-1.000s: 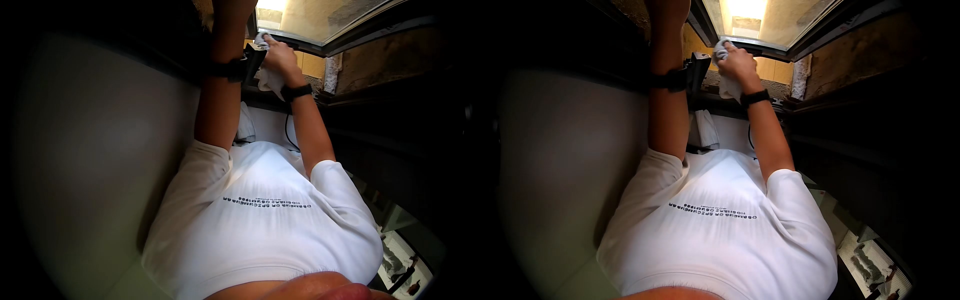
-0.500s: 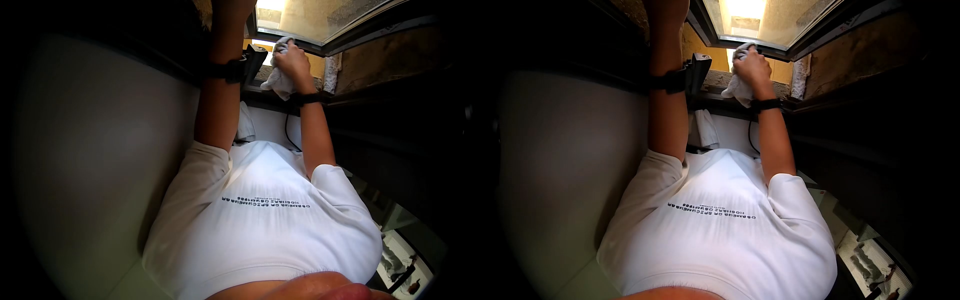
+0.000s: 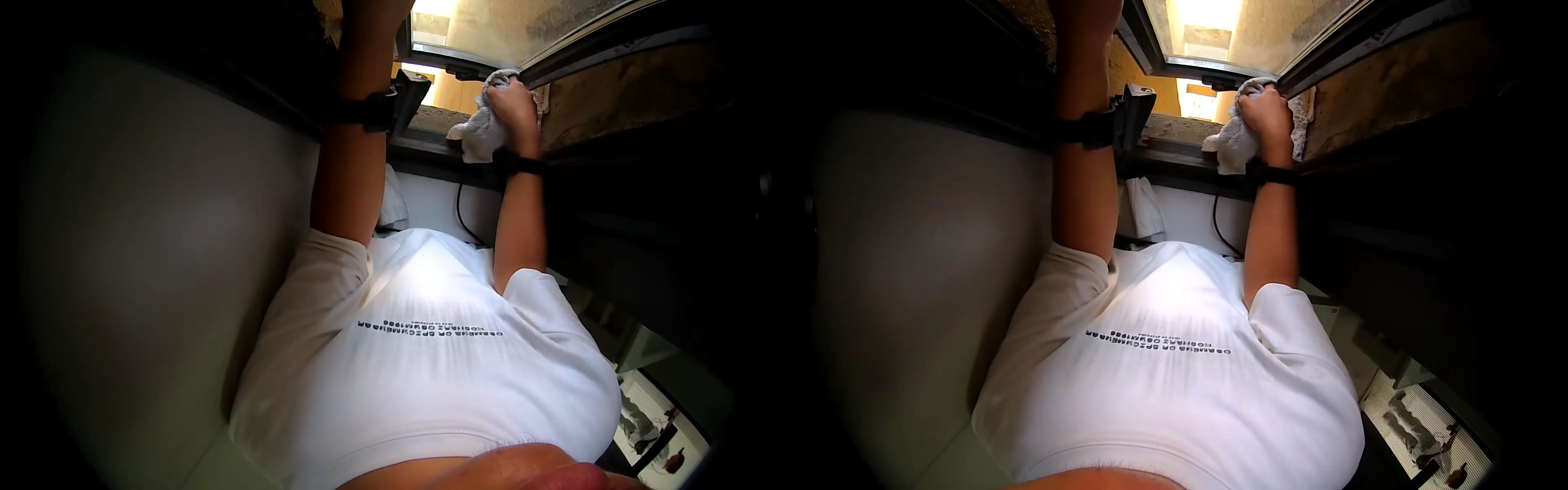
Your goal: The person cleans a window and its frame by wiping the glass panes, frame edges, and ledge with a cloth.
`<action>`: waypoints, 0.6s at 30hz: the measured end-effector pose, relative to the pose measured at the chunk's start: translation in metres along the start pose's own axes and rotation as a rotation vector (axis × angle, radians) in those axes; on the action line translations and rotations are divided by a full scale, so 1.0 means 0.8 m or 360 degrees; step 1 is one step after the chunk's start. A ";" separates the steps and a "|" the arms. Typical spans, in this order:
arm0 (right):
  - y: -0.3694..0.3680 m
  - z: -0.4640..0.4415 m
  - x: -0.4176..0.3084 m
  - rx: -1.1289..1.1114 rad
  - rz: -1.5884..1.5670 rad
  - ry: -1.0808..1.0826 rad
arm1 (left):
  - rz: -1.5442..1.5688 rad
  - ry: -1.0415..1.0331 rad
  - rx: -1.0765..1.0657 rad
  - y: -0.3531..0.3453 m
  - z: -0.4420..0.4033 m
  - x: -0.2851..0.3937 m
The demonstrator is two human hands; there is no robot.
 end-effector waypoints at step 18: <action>0.011 0.026 -0.004 0.0019 0.0008 0.0006 | 0.0050 0.0089 -0.0003 0.007 0.007 0.019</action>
Point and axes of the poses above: each hand's wrist, its own z-axis away from the middle knuckle, its own y-axis out of the back of the hand, x = y × z, the point moved 1 cm from there along -z, towards the middle knuckle, and after that the axes turned 15 degrees about z, right-handed, at the moved point
